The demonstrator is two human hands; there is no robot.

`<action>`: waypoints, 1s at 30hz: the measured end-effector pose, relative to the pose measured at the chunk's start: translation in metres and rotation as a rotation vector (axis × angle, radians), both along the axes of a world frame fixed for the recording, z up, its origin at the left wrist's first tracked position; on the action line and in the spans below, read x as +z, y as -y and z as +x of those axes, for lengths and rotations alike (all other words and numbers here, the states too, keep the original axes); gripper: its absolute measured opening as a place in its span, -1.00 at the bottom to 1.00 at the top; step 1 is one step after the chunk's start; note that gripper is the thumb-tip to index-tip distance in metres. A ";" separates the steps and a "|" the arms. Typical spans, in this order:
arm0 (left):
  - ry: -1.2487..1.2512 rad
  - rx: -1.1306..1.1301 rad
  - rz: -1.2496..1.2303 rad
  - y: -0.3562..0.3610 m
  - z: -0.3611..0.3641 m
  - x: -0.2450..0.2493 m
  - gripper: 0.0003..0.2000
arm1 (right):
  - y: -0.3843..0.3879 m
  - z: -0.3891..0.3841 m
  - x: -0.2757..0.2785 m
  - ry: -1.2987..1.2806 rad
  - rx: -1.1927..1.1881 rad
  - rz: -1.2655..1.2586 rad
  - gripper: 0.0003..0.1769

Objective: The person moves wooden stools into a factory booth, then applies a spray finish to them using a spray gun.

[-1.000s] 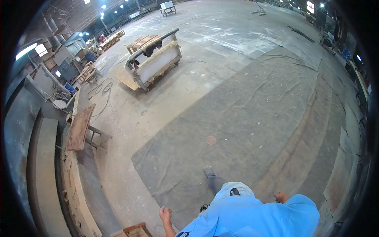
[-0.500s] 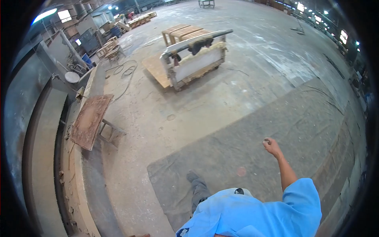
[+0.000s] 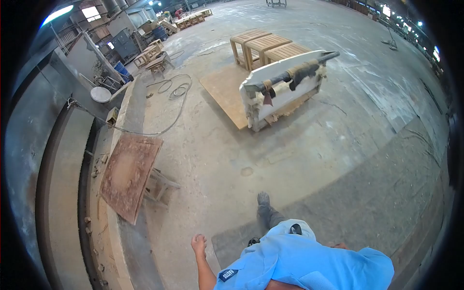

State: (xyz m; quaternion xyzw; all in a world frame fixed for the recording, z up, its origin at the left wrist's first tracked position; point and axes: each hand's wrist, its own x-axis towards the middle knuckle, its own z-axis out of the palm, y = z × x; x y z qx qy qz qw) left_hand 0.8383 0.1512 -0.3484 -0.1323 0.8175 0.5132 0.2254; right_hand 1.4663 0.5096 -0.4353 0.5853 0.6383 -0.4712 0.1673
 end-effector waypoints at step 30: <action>0.098 -0.639 -0.072 -0.624 -0.718 -0.001 -0.55 | -0.565 -0.823 0.231 -0.124 -0.434 1.279 -0.39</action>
